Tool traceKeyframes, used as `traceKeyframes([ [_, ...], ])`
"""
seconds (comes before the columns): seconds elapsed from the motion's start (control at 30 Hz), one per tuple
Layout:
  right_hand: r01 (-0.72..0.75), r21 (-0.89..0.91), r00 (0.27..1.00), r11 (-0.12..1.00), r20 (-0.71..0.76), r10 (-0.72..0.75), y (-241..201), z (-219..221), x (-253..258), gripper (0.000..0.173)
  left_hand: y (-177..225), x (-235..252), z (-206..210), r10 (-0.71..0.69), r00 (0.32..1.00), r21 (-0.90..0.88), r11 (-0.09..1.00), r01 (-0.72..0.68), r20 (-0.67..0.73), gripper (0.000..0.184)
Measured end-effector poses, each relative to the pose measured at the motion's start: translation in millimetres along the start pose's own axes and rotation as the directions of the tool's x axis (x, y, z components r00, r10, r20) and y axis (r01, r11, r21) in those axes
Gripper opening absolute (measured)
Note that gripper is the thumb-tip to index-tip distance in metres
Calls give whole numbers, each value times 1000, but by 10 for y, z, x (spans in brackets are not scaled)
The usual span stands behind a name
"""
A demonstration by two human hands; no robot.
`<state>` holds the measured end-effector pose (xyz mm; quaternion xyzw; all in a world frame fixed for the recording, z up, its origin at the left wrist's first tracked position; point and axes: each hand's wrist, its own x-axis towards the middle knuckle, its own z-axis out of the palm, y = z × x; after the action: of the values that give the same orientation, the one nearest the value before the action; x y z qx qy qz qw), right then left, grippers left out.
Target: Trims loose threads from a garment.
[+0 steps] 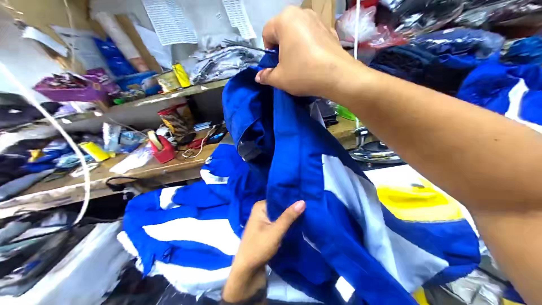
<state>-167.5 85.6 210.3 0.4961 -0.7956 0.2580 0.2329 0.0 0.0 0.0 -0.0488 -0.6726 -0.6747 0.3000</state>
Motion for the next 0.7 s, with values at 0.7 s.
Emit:
traceKeyframes([
  [0.7,-84,470,994,879,-19,105,476,1402,-2067,69,-679,-664,-645,-461,887,-881,409,238,25,29],
])
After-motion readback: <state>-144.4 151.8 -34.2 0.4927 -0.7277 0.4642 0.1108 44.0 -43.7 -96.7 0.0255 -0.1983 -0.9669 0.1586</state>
